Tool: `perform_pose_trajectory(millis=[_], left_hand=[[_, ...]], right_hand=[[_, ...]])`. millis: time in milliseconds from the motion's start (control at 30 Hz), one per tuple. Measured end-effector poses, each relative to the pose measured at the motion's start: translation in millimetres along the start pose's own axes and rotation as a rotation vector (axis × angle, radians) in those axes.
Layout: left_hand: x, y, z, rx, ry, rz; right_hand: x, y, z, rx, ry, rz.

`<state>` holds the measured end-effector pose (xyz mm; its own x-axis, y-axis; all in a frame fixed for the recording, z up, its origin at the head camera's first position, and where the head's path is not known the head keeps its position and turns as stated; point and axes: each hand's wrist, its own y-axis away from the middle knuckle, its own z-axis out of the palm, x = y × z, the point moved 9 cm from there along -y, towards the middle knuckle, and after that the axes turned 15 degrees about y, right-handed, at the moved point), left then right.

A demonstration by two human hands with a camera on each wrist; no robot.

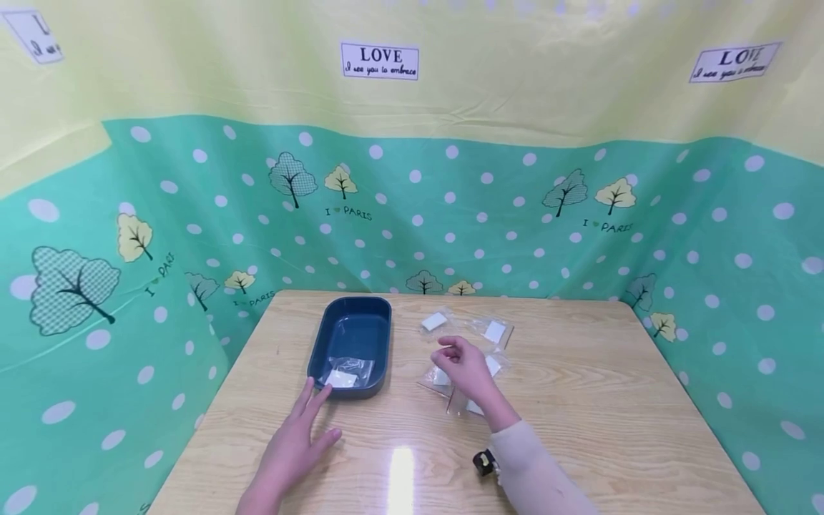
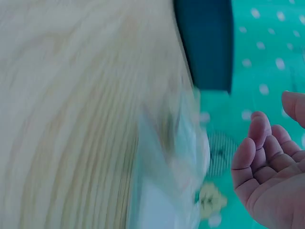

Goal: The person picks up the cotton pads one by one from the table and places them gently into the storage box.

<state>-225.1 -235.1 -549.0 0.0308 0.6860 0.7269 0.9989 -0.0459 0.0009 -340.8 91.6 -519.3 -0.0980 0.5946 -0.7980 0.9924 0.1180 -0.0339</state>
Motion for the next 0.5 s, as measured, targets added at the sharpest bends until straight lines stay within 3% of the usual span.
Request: perform_pose_trajectory(millis=[267,367,500], left_hand=[[-1.9,0.9,1.3,-0.007,0.003,-0.010],[-1.2,0.7,0.7,-0.001,0.003,-0.001],[-0.3,-0.3,0.7,0.002,0.003,0.005]], right_hand=[[41,15.5,-45,0.069,0.022,0.086],[48,23.4,-53,0.039,0.083,0.089],[50,32.1,-52,-0.041,0.245,0.059]])
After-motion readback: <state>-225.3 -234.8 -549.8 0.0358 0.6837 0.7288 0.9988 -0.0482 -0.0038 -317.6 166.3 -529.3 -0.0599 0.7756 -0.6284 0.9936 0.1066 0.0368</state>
